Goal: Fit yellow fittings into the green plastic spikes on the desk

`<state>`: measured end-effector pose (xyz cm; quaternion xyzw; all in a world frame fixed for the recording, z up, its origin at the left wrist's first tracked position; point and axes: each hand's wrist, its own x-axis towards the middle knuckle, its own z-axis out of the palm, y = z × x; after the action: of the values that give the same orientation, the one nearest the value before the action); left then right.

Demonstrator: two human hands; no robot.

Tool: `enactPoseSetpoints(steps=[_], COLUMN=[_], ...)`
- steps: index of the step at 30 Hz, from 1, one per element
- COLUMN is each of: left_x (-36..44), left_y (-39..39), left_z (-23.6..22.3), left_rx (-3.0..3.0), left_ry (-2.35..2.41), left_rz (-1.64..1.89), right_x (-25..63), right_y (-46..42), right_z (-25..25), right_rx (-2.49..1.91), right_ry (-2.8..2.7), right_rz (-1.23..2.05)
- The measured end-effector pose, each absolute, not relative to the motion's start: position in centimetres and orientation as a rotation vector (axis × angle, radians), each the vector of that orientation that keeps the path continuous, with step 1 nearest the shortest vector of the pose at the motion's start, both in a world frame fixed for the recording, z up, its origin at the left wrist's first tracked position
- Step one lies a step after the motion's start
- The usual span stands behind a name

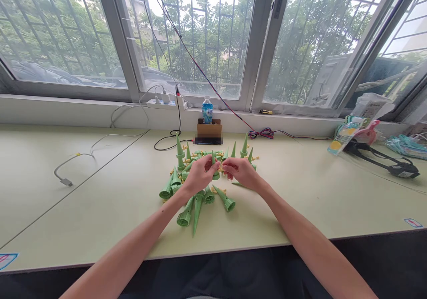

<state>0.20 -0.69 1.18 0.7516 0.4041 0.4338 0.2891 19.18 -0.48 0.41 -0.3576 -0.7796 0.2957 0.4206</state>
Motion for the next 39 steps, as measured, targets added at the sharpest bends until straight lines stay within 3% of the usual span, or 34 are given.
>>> enactPoseSetpoints(steps=[39], left_x=[0.45], left_y=[-0.94], left_z=[1.53], left_rx=[1.971], left_ry=[1.094], left_rz=[1.192], right_x=[19.15], right_y=[-0.83], right_z=[0.66], right_rx=[-0.951], right_ry=[-2.045], right_rz=[0.707])
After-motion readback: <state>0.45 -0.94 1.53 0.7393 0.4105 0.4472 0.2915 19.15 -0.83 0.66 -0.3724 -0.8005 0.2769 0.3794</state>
